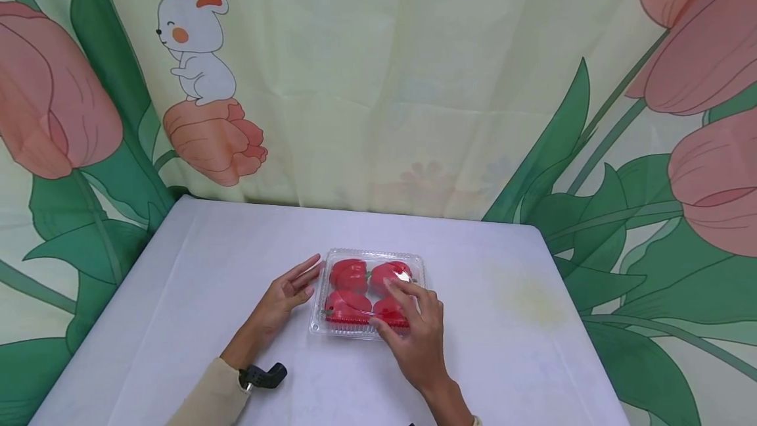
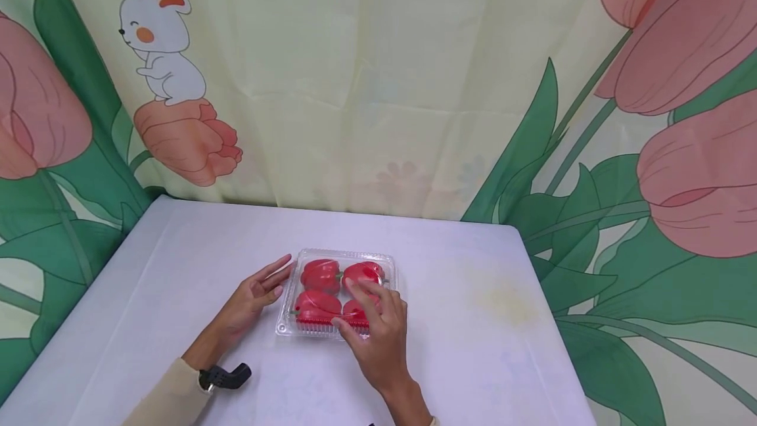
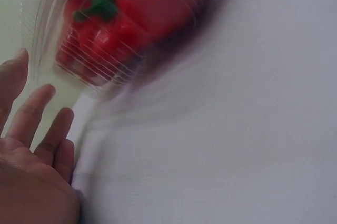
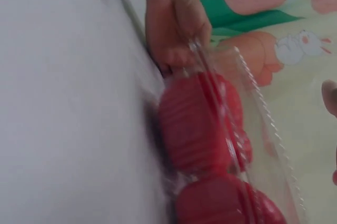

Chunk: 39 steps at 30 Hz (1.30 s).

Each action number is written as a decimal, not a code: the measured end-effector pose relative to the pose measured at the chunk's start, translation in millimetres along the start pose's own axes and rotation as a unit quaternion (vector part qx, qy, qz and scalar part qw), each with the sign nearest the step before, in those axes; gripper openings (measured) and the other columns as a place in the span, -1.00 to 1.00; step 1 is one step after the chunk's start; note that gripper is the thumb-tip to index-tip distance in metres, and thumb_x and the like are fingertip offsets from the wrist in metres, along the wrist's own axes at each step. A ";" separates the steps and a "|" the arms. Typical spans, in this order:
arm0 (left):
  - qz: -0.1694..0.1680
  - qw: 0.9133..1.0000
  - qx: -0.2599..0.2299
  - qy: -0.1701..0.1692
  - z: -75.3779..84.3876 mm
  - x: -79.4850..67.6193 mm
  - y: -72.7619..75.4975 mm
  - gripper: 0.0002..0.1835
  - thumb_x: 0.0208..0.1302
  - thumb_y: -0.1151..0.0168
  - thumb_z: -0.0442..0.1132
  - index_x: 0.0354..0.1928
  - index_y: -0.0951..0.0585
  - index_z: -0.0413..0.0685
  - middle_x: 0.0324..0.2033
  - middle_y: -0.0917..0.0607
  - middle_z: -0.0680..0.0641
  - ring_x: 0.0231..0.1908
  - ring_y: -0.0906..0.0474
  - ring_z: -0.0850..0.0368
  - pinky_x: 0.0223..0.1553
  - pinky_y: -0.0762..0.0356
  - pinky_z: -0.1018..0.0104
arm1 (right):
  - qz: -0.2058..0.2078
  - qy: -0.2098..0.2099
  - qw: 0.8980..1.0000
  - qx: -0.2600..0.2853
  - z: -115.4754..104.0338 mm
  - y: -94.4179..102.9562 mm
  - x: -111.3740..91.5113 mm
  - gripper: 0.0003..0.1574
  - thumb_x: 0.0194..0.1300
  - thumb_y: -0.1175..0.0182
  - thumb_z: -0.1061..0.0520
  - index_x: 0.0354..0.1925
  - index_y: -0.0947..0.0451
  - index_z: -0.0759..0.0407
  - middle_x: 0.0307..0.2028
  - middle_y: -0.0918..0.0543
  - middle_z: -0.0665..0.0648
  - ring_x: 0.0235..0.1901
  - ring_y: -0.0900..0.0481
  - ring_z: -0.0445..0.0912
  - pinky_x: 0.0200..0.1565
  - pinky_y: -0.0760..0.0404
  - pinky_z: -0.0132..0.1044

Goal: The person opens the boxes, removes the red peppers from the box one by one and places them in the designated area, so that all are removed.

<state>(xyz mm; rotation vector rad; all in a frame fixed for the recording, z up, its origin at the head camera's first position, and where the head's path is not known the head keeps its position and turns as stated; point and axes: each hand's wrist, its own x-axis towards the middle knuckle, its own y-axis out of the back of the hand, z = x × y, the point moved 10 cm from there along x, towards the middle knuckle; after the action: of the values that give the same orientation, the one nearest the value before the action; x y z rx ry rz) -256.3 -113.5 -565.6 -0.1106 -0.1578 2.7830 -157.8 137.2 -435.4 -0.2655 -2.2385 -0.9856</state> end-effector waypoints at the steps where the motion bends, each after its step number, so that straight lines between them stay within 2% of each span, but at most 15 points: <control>1: 0.000 1.000 -0.003 0.000 -1.0 -0.3 0.0 -0.24 0.53 -0.27 -0.27 0.67 -0.24 0.17 0.61 -0.36 -0.09 0.57 -0.32 0.25 0.35 -0.43 0.62 | -0.002 0.002 1.000 0.003 -2.1 -3.2 -2.9 0.05 -0.01 -0.72 -0.06 0.44 -0.55 -0.12 0.31 -0.61 0.08 0.24 -0.50 -0.08 0.12 -0.53 -0.05; 5: -0.006 1.000 -0.019 -0.001 -2.7 -1.6 -0.3 -0.22 0.52 -0.27 -0.30 0.68 -0.22 0.15 0.60 -0.36 -0.11 0.51 -0.36 0.43 0.36 -0.44 0.59 | -0.012 0.008 1.000 0.008 -11.8 -17.8 -14.5 0.02 -0.05 -0.74 -0.06 0.40 -0.59 -0.18 0.27 -0.61 0.04 0.26 -0.42 -0.08 0.17 -0.35 -0.11; 12: -0.008 1.000 -0.014 -0.011 -1.3 -3.7 -0.4 -0.21 0.51 -0.29 -0.31 0.67 -0.23 0.14 0.59 -0.38 -0.10 0.53 -0.33 0.42 0.38 -0.42 0.59 | -0.022 0.032 0.999 0.016 -29.2 -39.0 -30.2 -0.03 -0.19 -0.79 0.02 0.26 -0.70 -0.22 0.10 -0.63 0.00 0.15 -0.43 -0.12 0.16 -0.17 -0.20; 20: -0.003 1.000 -0.002 -0.019 0.5 -5.8 -3.5 -0.23 0.51 -0.30 -0.28 0.66 -0.25 0.09 0.58 -0.38 -0.12 0.54 -0.33 0.40 0.38 -0.39 0.61 | -0.030 0.047 0.998 -0.036 -36.9 -49.9 -36.1 -0.42 -0.19 -0.79 -0.07 -0.11 -0.84 -0.16 -0.11 -0.60 -0.04 0.01 -0.41 -0.12 0.08 -0.14 -0.14; 26: 0.004 1.000 -0.009 -0.016 -0.2 -6.6 -3.2 -0.25 0.50 -0.31 -0.29 0.65 -0.28 0.04 0.56 -0.40 -0.13 0.51 -0.34 0.45 0.38 -0.39 0.61 | -0.009 0.075 0.996 -0.055 -39.4 -50.2 -35.7 -0.50 -0.26 -0.82 -0.04 -0.26 -0.86 -0.12 -0.15 -0.59 0.01 -0.01 -0.42 -0.08 0.05 -0.14 -0.10; 29: 0.006 1.000 -0.010 -0.012 -0.6 -7.1 -3.3 -0.25 0.50 -0.31 -0.28 0.64 -0.29 0.04 0.56 -0.41 -0.12 0.55 -0.32 0.38 0.38 -0.40 0.61 | 0.002 0.080 0.995 -0.057 -38.5 -50.1 -34.6 -0.52 -0.28 -0.82 0.01 -0.29 -0.87 -0.13 -0.17 -0.58 0.02 0.00 -0.43 -0.06 0.04 -0.15 -0.09; 35: 0.011 1.000 -0.005 -0.002 -0.3 -7.8 -3.7 -0.26 0.50 -0.32 -0.24 0.64 -0.30 0.07 0.56 -0.43 -0.08 0.63 -0.20 0.07 0.37 -0.41 0.60 | 0.000 0.073 0.995 -0.062 -38.1 -50.6 -31.2 -0.58 -0.23 -0.81 0.01 -0.31 -0.88 -0.11 -0.18 -0.56 0.03 0.01 -0.43 -0.05 0.04 -0.20 -0.11; 39: 0.014 1.000 -0.003 -0.003 1.0 -8.0 -3.6 -0.26 0.49 -0.33 -0.25 0.63 -0.31 0.06 0.56 -0.43 -0.08 0.63 -0.21 0.05 0.39 -0.40 0.57 | -0.007 0.063 0.996 -0.062 -38.2 -51.4 -30.6 -0.63 -0.16 -0.80 0.00 -0.31 -0.89 -0.09 -0.17 -0.57 0.02 0.01 -0.43 -0.07 0.07 -0.27 -0.15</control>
<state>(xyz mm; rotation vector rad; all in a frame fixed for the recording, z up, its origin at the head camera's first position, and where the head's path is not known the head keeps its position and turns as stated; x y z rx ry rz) -247.7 -113.0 -563.6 -0.1069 -0.1666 2.8107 -137.6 76.6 -466.3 -0.2361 -2.0706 -1.1202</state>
